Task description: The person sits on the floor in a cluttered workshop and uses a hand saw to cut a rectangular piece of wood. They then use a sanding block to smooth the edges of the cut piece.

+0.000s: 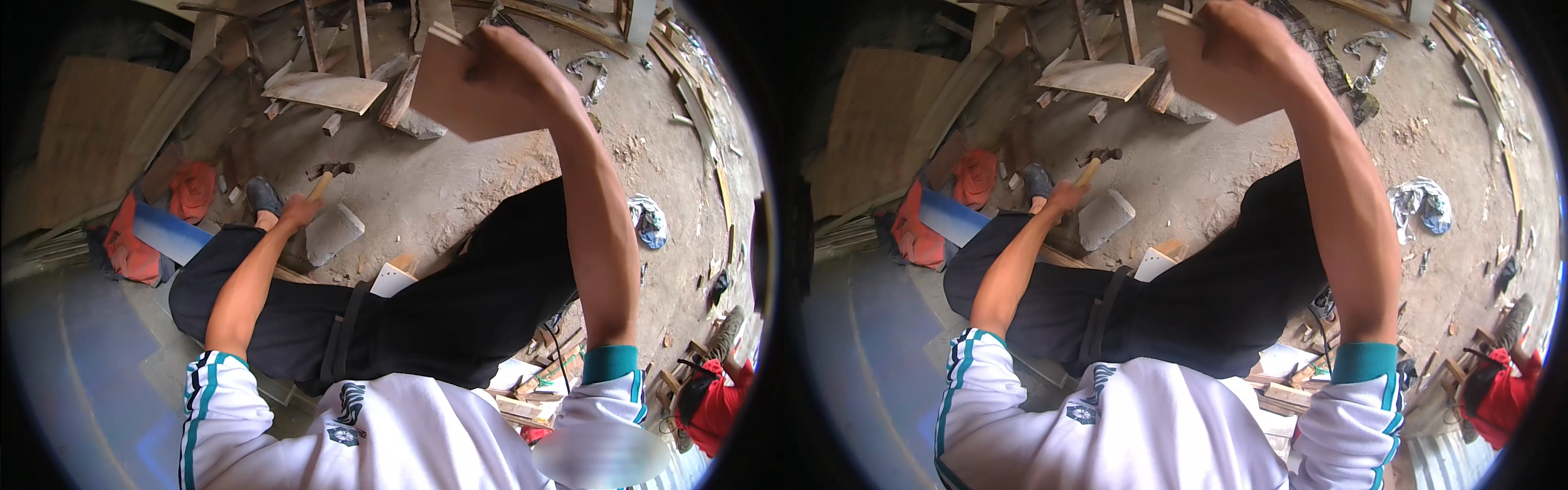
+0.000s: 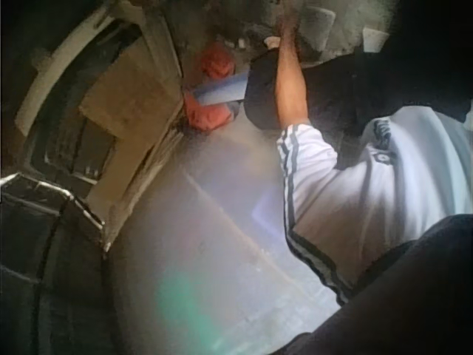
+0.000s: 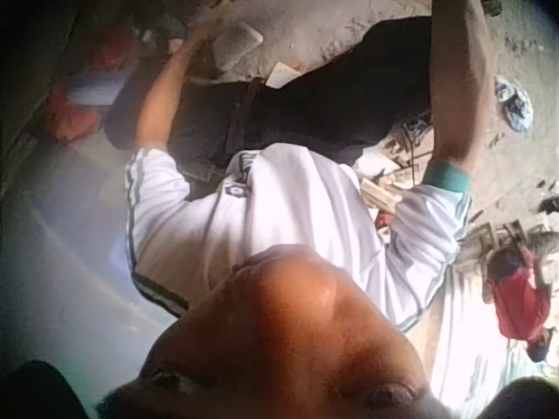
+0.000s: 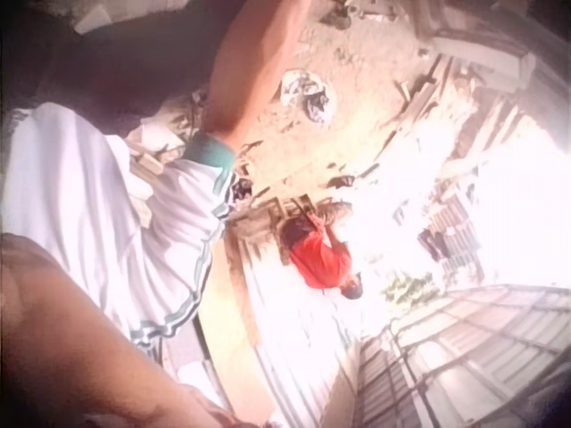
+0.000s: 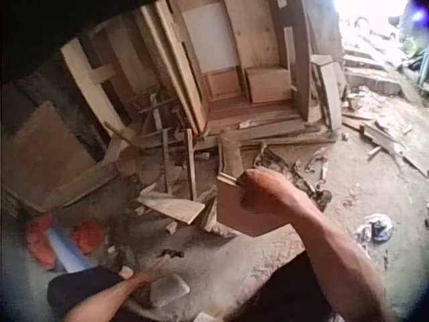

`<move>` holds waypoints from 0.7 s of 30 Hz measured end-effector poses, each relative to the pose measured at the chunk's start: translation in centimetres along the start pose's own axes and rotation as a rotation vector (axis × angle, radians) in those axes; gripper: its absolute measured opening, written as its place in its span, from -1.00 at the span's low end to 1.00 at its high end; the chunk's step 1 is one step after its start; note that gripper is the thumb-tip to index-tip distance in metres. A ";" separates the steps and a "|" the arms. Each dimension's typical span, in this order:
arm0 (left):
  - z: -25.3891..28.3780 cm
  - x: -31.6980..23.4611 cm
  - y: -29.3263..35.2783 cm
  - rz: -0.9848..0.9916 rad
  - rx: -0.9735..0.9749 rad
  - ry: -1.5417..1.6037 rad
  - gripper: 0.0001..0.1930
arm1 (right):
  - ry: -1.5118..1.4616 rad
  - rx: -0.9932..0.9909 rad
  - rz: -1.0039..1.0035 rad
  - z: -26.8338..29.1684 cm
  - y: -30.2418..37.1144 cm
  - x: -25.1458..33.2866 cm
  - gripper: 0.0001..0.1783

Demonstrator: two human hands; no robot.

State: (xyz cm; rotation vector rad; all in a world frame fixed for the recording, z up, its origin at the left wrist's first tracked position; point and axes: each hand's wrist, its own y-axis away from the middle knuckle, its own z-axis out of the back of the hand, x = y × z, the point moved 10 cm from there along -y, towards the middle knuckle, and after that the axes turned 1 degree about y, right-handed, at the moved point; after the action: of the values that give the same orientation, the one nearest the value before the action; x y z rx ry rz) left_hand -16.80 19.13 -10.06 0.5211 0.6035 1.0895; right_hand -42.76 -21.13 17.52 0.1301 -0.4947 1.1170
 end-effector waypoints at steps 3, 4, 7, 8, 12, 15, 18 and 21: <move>0.1 -1.3 -2.3 -0.154 -0.189 -0.343 -0.46 | -0.084 0.170 -0.088 -1.8 1.8 0.4 -0.62; -0.3 -2.5 -2.7 -0.199 -0.206 -0.385 -0.46 | -0.075 0.212 -0.131 -2.6 2.5 -0.3 -0.61; -0.3 -6.3 -2.6 -0.278 -0.188 -0.510 -0.52 | -0.074 0.274 -0.150 -4.6 4.5 -2.8 -0.63; -0.2 -6.6 -3.2 -0.315 -0.171 -0.551 -0.55 | -0.047 0.297 -0.192 -5.0 5.0 -3.9 -0.64; -1.1 -8.3 -4.0 -0.404 -0.122 -0.648 -0.61 | 0.079 0.255 -0.322 -2.8 6.9 -6.6 -0.68; -1.5 -8.5 -4.6 -0.435 -0.213 -0.592 -0.61 | 0.106 0.241 -0.378 -1.8 6.8 -8.4 -0.72; -1.4 -10.2 -5.2 -0.305 -0.166 -0.515 -0.61 | 0.214 0.180 -0.352 -0.9 6.9 -9.0 -0.77; -0.9 -9.7 -6.2 -0.204 -0.141 -0.286 -0.63 | 0.240 0.157 -0.345 -0.9 6.2 -9.2 -0.76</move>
State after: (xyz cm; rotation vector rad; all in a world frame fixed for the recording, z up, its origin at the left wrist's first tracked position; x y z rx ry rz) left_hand -16.62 7.96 -12.94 0.4711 0.3185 0.8384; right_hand -51.07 -25.72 11.71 0.2069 -0.1603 0.8178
